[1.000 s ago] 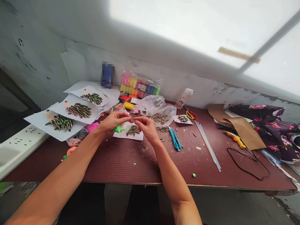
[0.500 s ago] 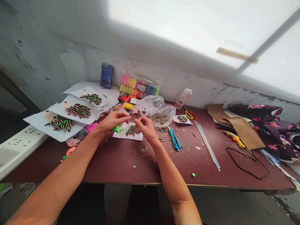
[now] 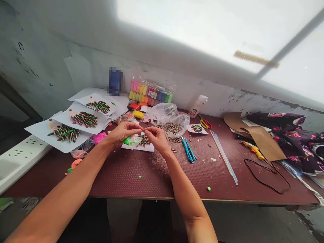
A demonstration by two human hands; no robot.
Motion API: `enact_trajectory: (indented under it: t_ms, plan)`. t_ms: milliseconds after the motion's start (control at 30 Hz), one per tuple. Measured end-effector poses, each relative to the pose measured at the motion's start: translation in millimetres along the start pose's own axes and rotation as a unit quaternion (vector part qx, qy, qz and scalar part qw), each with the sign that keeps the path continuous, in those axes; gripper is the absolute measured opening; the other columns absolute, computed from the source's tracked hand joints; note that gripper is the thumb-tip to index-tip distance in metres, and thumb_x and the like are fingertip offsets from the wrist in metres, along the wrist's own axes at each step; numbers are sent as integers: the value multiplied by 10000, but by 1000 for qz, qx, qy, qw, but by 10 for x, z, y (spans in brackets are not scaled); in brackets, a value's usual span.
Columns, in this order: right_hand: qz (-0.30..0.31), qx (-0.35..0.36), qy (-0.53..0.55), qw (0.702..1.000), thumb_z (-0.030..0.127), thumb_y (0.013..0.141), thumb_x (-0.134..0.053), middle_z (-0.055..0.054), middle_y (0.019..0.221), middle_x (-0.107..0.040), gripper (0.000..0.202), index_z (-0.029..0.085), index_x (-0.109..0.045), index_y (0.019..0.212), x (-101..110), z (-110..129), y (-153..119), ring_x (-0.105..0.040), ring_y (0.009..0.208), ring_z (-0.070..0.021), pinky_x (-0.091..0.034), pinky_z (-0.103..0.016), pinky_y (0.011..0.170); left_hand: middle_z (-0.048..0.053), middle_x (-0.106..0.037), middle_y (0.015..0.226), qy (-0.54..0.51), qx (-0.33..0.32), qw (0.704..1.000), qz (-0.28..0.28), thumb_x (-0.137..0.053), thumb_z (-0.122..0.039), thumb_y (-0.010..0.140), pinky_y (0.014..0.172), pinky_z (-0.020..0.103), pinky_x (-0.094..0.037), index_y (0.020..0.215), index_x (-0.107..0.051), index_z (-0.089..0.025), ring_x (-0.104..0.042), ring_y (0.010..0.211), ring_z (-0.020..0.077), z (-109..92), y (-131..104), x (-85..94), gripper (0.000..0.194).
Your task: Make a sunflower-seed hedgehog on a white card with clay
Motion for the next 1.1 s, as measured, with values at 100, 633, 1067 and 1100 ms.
enact_trajectory:
  t_ms: [100,633,1067,1100]
  plan:
    - [13,-5,10,1000,449,759,-730,21,643,-596,290,167,-724,827,-33,4,-12,-446,507,-79,-367,-226,486,56,-771,822,-13,14,1000,11,-903,-402,574,710,283,-513,849,-799,-163,-662,738,163,21,-10,-32,379]
    - [-15,-44,91,995,505,686,-806,-9,727,-699,375,177,-722,845,-29,-130,-5,-451,474,-62,-385,-227,463,35,-709,716,159,-152,971,-94,-721,-466,759,666,284,-473,710,-712,-155,-616,689,165,-327,-61,60,315]
    - [-38,-31,36,998,472,677,-781,30,634,-594,329,195,-670,814,74,-132,11,-496,531,-94,-414,-218,481,13,-664,616,14,-16,996,-86,-842,-417,642,491,230,-400,648,-719,-160,-500,503,87,-111,-20,201,285]
    - [-44,-31,30,998,459,677,-770,29,631,-591,325,193,-694,846,101,-145,21,-504,548,-101,-417,-219,485,20,-677,636,0,-6,996,-85,-848,-399,638,499,231,-414,665,-735,-160,-521,519,92,-88,-18,222,267]
Point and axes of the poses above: each hand's wrist, its own y-axis towards the middle knuckle, its own x-axis out of the back of the hand, z = x × y, the point moved 10 cm from there along y, towards the middle knuckle
